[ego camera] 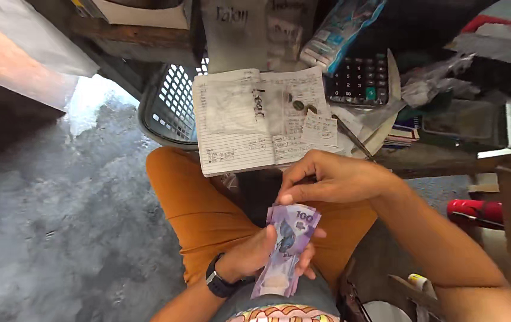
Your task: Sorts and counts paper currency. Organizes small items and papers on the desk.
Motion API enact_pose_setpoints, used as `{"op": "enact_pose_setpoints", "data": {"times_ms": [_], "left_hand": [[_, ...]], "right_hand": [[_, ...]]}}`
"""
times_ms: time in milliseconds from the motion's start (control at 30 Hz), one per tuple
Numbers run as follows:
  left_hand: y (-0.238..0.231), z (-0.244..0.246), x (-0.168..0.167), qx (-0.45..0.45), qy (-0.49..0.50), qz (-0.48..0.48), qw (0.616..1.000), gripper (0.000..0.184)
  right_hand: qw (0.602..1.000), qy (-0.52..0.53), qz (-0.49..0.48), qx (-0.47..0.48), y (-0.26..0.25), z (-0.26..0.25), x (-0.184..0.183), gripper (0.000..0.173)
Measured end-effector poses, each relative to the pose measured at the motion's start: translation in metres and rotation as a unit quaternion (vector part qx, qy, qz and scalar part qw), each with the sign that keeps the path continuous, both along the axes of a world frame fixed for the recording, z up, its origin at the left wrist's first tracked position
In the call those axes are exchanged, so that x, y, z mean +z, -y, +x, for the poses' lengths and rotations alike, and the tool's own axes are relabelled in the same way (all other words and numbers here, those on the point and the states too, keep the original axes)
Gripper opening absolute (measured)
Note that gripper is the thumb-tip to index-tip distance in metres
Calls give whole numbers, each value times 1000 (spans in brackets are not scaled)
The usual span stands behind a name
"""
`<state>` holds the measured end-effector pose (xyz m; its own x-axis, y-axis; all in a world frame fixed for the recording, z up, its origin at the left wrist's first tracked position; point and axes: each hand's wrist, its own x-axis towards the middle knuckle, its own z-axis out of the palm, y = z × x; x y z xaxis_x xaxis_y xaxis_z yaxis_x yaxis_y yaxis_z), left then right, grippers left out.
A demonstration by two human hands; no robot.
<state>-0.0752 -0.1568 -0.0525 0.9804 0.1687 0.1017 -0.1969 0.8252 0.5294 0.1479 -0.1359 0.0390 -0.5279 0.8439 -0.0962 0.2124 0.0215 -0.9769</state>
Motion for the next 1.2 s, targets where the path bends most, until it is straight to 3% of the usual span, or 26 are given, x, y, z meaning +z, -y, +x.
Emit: {"op": "enact_pose_setpoints", "data": {"times_ms": [100, 167, 267, 333, 433, 600, 767, 800, 900, 1000, 1067, 1133, 1200], "left_hand": [[-16, -3, 15, 137, -3, 37, 990, 72], [-44, 0, 29, 253, -14, 99, 962, 68], [-72, 8, 44, 341, -42, 197, 918, 56], [-77, 18, 55, 349, -59, 210, 911, 37], [-79, 25, 65, 320, -80, 218, 919, 39], [-100, 30, 68, 253, -137, 259, 922, 40], [-115, 24, 72, 270, -201, 408, 849, 45], [-116, 23, 70, 290, -208, 416, 836, 38], [-115, 18, 65, 333, -197, 440, 810, 23], [-117, 16, 64, 360, -159, 463, 794, 24], [-120, 16, 63, 360, -129, 445, 810, 24], [-122, 15, 61, 331, -86, 384, 858, 22], [-122, 14, 57, 275, -69, 321, 904, 38]], "right_hand": [[987, -3, 17, -161, 29, 4, -21, 40], [970, -38, 0, -239, 48, -4, -35, 45], [932, -70, 59, -352, 58, -38, -36, 34], [904, -17, 150, -399, 49, -47, -29, 25], [899, 6, 197, -391, 32, -48, -20, 13], [912, -47, 139, -383, 18, -40, -23, 5], [866, -80, 132, -475, 7, -29, -29, 3], [861, -83, 137, -482, 6, -29, -30, 3], [865, -119, 156, -461, 6, -26, -37, 11], [886, -191, 171, -386, 5, -15, -42, 27], [893, -203, 187, -356, 5, -9, -44, 28], [894, -166, 248, -333, 6, -3, -42, 26], [880, -85, 341, -320, 9, -3, -36, 21]]}}
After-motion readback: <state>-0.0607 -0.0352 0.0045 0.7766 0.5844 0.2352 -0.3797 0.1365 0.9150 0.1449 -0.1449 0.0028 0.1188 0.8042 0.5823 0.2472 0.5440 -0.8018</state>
